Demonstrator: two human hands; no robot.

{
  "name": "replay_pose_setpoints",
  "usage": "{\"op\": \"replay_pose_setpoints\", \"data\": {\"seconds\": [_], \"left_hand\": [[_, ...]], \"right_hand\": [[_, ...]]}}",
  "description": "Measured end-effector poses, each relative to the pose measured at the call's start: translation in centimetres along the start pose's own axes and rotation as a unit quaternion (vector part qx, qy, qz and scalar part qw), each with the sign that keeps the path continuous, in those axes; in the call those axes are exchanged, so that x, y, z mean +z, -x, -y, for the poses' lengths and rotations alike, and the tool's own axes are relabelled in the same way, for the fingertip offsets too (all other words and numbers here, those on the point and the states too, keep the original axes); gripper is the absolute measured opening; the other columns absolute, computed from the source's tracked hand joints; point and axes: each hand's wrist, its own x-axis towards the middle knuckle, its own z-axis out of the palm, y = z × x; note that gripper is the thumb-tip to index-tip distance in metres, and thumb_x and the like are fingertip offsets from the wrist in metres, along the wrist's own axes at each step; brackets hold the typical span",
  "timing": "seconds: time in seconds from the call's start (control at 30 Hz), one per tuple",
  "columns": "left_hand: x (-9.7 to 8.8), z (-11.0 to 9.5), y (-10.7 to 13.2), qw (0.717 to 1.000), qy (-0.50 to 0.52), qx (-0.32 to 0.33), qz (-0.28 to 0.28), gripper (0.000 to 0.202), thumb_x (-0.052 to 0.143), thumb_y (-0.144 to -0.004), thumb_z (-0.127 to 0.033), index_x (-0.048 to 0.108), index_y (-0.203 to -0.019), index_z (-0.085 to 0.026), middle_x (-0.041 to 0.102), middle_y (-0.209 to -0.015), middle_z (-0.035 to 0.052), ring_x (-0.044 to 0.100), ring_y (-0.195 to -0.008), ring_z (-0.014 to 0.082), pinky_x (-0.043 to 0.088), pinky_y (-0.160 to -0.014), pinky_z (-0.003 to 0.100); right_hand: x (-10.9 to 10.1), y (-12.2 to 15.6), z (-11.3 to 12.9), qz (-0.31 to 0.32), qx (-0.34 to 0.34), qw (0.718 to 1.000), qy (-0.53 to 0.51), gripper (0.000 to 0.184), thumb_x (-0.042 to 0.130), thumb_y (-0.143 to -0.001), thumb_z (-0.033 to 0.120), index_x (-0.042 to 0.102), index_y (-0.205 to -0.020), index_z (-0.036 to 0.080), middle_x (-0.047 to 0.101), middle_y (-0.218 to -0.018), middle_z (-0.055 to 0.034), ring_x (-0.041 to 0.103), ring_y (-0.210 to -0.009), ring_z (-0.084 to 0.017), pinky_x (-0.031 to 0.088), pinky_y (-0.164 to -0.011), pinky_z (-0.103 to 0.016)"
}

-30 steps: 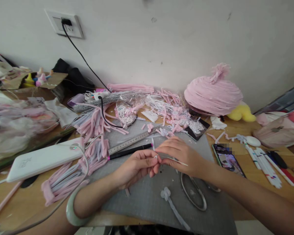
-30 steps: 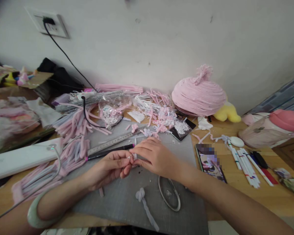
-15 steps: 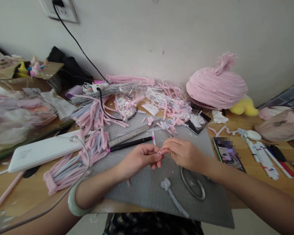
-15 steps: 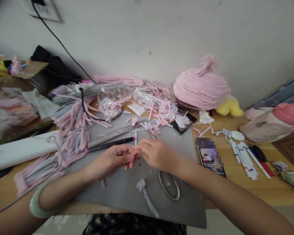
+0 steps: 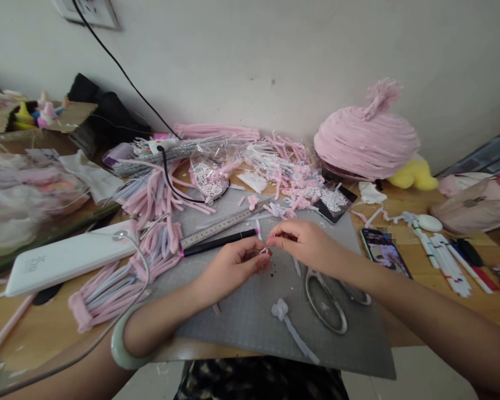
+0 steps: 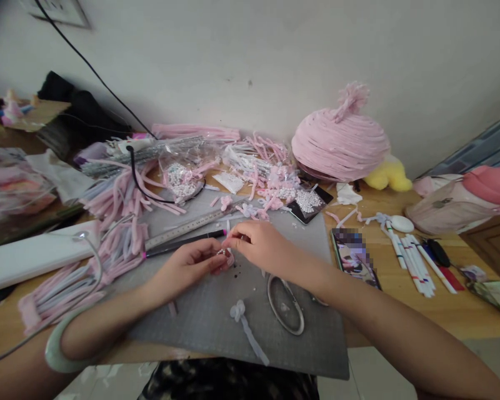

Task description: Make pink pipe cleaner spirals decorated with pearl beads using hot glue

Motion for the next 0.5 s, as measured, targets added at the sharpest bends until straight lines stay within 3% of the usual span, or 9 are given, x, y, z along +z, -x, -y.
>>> {"op": "replay_pose_setpoints", "data": {"seconds": [0.23,0.37,0.5], "left_hand": [[0.1,0.5,-0.5,0.987,0.153,-0.039,0.015,0.023,0.059,-0.077,-0.035,0.060,-0.076,-0.013,0.061,-0.070,0.0010,0.050,-0.059,0.0083,0.040,-0.060,0.021],[0.1,1.2,-0.8,0.967,0.248,-0.058,-0.016,0.028,0.065,-0.073,-0.036,0.058,-0.084,-0.012,0.065,-0.071,0.0021,0.055,-0.059,0.0090,0.042,-0.060,0.022],[0.1,1.3,-0.8,0.957,0.286,-0.047,-0.024,0.037,0.068,-0.071,-0.033,0.052,-0.098,-0.013,0.068,-0.073,0.0033,0.059,-0.062,0.0105,0.044,-0.063,0.023]], "right_hand": [[0.0,-0.3,-0.5,-0.020,-0.048,0.997,0.059,0.013,0.052,-0.085,0.020,0.062,-0.077,0.016,0.062,-0.073,0.0002,0.054,-0.071,-0.011,0.039,-0.067,-0.023],[-1.0,1.2,0.0,-0.105,-0.009,0.979,0.175,0.013,0.052,-0.085,0.025,0.058,-0.081,0.015,0.061,-0.084,-0.0047,0.054,-0.084,-0.016,0.038,-0.075,-0.028],[-1.3,3.5,0.5,-0.076,0.079,0.972,0.207,0.031,0.047,-0.087,0.034,0.053,-0.062,0.017,0.053,-0.065,-0.0003,0.048,-0.061,-0.012,0.031,-0.056,-0.026]]}}
